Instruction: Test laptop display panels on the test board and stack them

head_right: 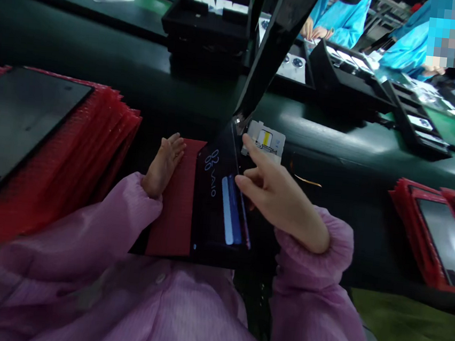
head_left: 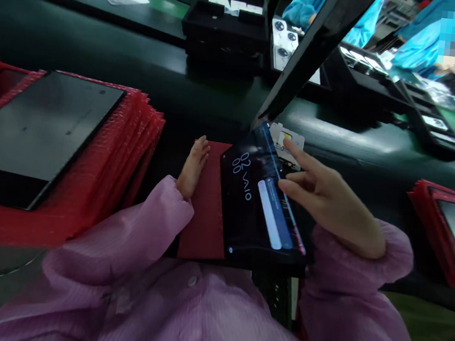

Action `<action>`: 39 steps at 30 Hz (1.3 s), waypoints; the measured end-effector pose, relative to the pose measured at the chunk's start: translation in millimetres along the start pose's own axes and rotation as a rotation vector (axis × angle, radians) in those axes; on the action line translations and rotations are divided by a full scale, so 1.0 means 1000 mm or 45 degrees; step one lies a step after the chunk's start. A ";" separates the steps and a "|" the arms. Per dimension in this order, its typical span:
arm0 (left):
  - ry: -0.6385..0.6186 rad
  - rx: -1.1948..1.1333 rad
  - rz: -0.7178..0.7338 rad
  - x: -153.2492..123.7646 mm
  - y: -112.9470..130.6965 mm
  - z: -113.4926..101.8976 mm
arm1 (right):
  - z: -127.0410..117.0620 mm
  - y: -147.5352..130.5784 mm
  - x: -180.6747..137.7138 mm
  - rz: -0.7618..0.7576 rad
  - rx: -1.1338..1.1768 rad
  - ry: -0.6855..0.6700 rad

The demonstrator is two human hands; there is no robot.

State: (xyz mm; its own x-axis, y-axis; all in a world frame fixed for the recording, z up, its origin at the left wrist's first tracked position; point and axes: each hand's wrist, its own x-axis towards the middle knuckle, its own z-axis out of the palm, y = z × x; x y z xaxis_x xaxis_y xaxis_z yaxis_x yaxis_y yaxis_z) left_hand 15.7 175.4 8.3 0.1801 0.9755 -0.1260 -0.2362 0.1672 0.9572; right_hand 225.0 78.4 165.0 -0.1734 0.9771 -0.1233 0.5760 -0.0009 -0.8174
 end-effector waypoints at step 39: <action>-0.515 -1.131 -0.524 -0.042 0.061 0.013 | 0.036 -0.006 -0.026 -0.646 -1.213 -0.195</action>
State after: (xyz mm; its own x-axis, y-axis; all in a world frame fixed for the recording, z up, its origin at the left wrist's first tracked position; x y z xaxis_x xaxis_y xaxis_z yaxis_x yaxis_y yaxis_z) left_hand 6.6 142.7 75.0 0.6708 0.7274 -0.1447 -0.6687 0.6776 0.3062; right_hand 197.2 45.8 153.3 -0.6252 0.7802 -0.0177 0.7804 0.6246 -0.0293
